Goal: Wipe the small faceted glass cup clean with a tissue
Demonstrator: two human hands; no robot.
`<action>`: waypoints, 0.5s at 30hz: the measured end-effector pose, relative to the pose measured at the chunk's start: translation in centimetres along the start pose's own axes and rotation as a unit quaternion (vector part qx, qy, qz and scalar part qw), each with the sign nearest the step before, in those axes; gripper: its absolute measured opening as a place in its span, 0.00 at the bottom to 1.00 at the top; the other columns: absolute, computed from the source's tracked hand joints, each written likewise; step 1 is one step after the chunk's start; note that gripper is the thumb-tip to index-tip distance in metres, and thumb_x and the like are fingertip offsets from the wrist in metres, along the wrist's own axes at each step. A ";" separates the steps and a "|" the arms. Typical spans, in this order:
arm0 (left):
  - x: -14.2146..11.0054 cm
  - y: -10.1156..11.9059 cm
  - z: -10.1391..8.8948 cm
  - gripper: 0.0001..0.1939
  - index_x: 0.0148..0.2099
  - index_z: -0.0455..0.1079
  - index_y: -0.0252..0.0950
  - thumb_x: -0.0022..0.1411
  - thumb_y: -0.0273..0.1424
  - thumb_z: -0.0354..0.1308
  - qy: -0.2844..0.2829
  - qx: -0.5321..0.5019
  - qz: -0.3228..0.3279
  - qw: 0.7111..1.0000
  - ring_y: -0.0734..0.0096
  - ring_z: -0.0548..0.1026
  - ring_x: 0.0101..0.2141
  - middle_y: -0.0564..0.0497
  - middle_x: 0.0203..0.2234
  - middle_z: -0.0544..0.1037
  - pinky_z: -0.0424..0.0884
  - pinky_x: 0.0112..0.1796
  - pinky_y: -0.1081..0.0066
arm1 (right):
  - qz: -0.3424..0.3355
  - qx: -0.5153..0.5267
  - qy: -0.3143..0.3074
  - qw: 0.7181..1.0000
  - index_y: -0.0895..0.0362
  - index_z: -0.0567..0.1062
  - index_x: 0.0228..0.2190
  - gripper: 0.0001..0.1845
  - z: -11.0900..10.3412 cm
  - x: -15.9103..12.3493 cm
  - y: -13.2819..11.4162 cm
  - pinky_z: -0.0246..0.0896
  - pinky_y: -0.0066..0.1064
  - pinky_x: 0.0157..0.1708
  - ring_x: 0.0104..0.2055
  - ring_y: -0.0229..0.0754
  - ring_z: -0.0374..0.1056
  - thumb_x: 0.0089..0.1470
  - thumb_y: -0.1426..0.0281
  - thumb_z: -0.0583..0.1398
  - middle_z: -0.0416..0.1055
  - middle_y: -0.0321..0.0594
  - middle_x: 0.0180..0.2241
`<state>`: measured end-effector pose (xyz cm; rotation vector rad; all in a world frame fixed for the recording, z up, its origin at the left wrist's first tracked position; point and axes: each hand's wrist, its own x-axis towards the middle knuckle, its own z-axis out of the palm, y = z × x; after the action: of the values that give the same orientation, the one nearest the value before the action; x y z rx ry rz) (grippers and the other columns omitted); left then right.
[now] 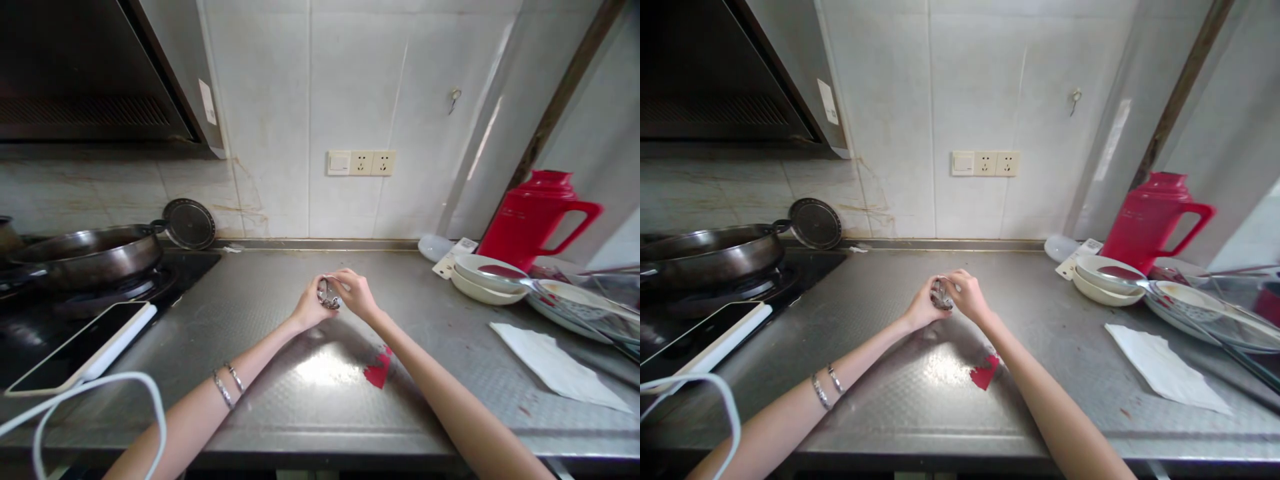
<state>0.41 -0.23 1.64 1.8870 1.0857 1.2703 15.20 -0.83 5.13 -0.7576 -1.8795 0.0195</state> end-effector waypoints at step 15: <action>0.7 0.3 -1.0 0.44 0.55 0.55 0.36 0.36 0.31 0.71 0.022 -0.070 -0.094 0.993 0.75 0.71 0.26 0.46 0.41 0.69 0.66 0.16 0.79 | 0.130 0.080 0.103 0.983 0.54 0.79 0.37 0.13 0.4 -0.1 -1.6 0.67 0.35 0.42 0.41 0.45 0.73 0.58 0.65 0.55 0.77 0.43 0.39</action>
<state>-0.26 0.25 2.52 1.6204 1.1359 1.2515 14.16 -2.01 5.44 -0.8555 -1.5527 0.2463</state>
